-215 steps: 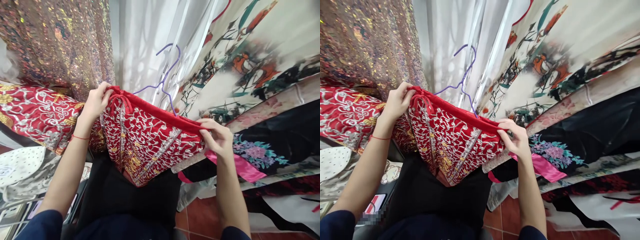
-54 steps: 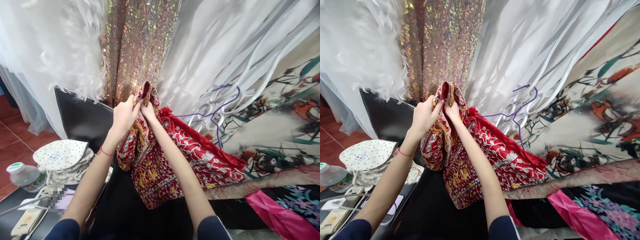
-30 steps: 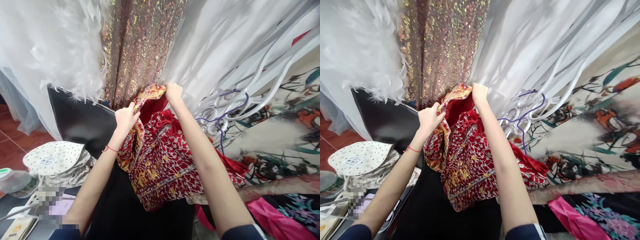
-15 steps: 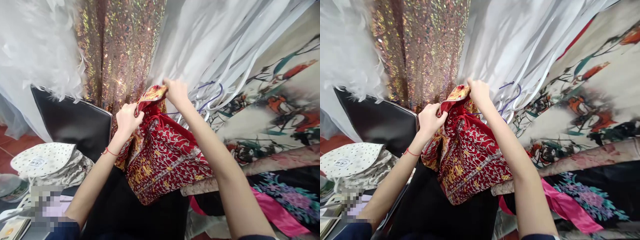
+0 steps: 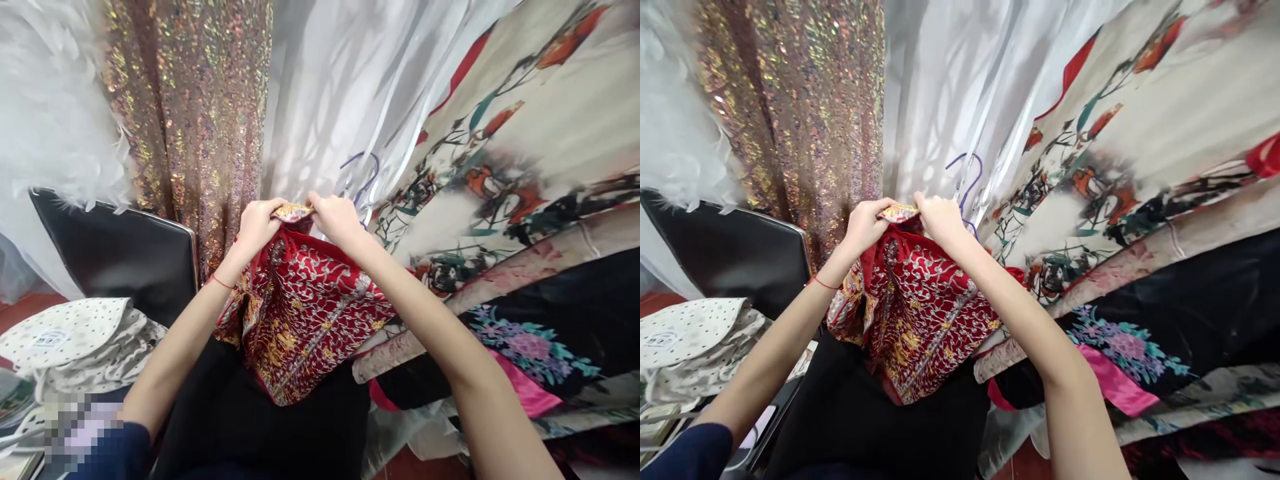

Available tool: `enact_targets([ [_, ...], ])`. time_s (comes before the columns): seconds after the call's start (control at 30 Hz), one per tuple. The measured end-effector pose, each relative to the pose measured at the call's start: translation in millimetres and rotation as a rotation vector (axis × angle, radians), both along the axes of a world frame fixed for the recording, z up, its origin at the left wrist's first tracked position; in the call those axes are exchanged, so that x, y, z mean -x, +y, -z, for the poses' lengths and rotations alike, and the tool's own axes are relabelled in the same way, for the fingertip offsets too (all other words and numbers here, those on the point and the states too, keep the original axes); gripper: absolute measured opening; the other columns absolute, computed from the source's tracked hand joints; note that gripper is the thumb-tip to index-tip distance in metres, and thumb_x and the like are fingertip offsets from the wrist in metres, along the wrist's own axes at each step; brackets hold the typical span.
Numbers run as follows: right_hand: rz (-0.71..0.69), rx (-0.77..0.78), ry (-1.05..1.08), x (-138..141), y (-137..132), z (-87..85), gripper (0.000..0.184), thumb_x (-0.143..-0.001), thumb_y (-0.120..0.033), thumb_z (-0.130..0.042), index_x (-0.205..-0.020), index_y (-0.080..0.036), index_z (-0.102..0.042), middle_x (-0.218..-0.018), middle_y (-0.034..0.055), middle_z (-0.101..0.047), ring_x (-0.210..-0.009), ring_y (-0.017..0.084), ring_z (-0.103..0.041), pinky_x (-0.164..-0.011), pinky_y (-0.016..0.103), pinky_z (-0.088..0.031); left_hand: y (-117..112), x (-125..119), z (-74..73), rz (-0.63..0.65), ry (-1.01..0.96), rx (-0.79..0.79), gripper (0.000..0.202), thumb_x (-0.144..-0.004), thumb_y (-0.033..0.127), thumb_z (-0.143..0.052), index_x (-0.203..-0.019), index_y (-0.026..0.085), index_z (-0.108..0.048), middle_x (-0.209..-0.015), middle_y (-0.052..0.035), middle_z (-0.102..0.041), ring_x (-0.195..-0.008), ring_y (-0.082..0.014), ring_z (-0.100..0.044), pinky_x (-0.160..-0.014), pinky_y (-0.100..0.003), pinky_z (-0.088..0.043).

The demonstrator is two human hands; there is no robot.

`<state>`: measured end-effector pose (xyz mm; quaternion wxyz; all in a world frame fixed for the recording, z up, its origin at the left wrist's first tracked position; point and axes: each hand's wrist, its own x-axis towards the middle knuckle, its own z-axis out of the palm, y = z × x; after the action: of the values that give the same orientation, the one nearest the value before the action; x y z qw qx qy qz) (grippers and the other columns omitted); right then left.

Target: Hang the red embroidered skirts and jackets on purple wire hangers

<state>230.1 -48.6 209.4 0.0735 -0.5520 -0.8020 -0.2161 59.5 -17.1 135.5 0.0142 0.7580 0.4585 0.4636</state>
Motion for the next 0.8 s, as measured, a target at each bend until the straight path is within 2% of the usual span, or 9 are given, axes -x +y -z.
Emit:
enact_targets([
  [0.07,0.016,-0.160,-0.024,-3,3,0.4,0.038,-0.099,-0.010,-0.034,-0.122,-0.012,-0.063,-0.106,0.0169,-0.071,-0.100,0.027,-0.062,-0.088,0.040,-0.042,2,-10,-13.0,-0.106,-0.037,-0.032,0.035,-0.083,0.013,-0.050,-0.105,0.021,-0.076,-0.098,-0.0059,-0.078,-0.092,-0.0233,-0.070,-0.082,-0.031,-0.047],
  [0.2,-0.063,-0.353,0.027,-20,10,0.4,0.038,-0.099,-0.010,-0.030,-0.121,-0.011,-0.062,-0.108,0.0187,-0.066,-0.107,0.030,-0.059,-0.093,0.047,-0.042,15,-36,-33.6,-0.250,-0.070,-0.132,0.035,-0.093,0.017,-0.045,-0.114,0.021,-0.072,-0.106,-0.0093,-0.076,-0.102,-0.0245,-0.068,-0.095,-0.034,-0.045],
  [0.33,-0.214,-0.470,0.125,-52,-5,12.5,0.029,-0.098,-0.017,-0.038,-0.114,-0.015,-0.063,-0.112,0.0169,-0.065,-0.110,0.030,-0.058,-0.096,0.049,-0.045,36,-48,-33.1,-0.102,0.232,0.114,0.031,-0.092,0.024,-0.051,-0.111,0.020,-0.075,-0.102,-0.0124,-0.076,-0.097,-0.0269,-0.069,-0.084,-0.034,-0.047],
  [0.4,-0.145,-0.445,0.304,-68,-19,21.4,0.027,-0.097,-0.018,-0.039,-0.108,-0.015,-0.064,-0.107,0.0165,-0.067,-0.105,0.028,-0.061,-0.093,0.047,-0.048,45,-46,-29.2,0.023,0.371,0.219,0.027,-0.089,0.026,-0.055,-0.102,0.019,-0.078,-0.094,-0.0120,-0.076,-0.090,-0.0259,-0.069,-0.078,-0.032,-0.046],
  [0.5,0.035,-0.057,0.729,-91,-35,25.9,0.029,-0.098,-0.020,-0.037,-0.102,-0.015,-0.065,-0.085,0.0124,-0.070,-0.080,0.023,-0.067,-0.075,0.038,-0.054,50,-39,-29.3,0.173,0.424,0.304,0.031,-0.089,0.033,-0.052,-0.080,0.015,-0.076,-0.074,-0.0086,-0.070,-0.071,-0.0202,-0.063,-0.068,-0.031,-0.042],
  [0.57,0.041,0.379,0.962,-104,-37,20.9,0.029,-0.100,-0.030,-0.042,-0.096,-0.016,-0.067,-0.071,0.0077,-0.070,-0.063,0.018,-0.067,-0.063,0.032,-0.054,47,-36,-35.3,0.272,0.419,0.383,0.036,-0.088,0.037,-0.052,-0.064,0.015,-0.067,-0.059,-0.0046,-0.059,-0.058,-0.0150,-0.051,-0.060,-0.030,-0.037],
  [0.63,-0.014,0.673,1.062,-112,-32,13.6,0.032,-0.095,-0.045,-0.057,-0.087,-0.017,-0.069,-0.067,0.0062,-0.071,-0.057,0.016,-0.066,-0.057,0.028,-0.052,42,-38,-44.3,0.341,0.331,0.426,0.039,-0.085,0.042,-0.053,-0.055,0.017,-0.058,-0.053,-0.0017,-0.048,-0.052,-0.0116,-0.041,-0.056,-0.030,-0.032],
  [0.7,-0.039,0.728,1.049,-114,-26,9.1,0.038,-0.083,-0.054,-0.072,-0.078,-0.016,-0.070,-0.069,0.0071,-0.073,-0.058,0.015,-0.068,-0.053,0.025,-0.051,36,-46,-53.4,0.354,0.171,0.415,0.041,-0.084,0.047,-0.056,-0.055,0.018,-0.056,-0.053,-0.0016,-0.045,-0.052,-0.0112,-0.039,-0.056,-0.030,-0.031],
  [0.8,-0.013,0.711,0.980,-104,-21,12.2,0.043,-0.075,-0.058,-0.079,-0.072,-0.017,-0.070,-0.074,0.0091,-0.075,-0.064,0.017,-0.071,-0.052,0.025,-0.053,30,-61,-63.3,0.339,-0.024,0.426,0.037,-0.082,0.046,-0.059,-0.062,0.016,-0.062,-0.060,-0.0059,-0.052,-0.059,-0.0150,-0.049,-0.061,-0.033,-0.039],
])
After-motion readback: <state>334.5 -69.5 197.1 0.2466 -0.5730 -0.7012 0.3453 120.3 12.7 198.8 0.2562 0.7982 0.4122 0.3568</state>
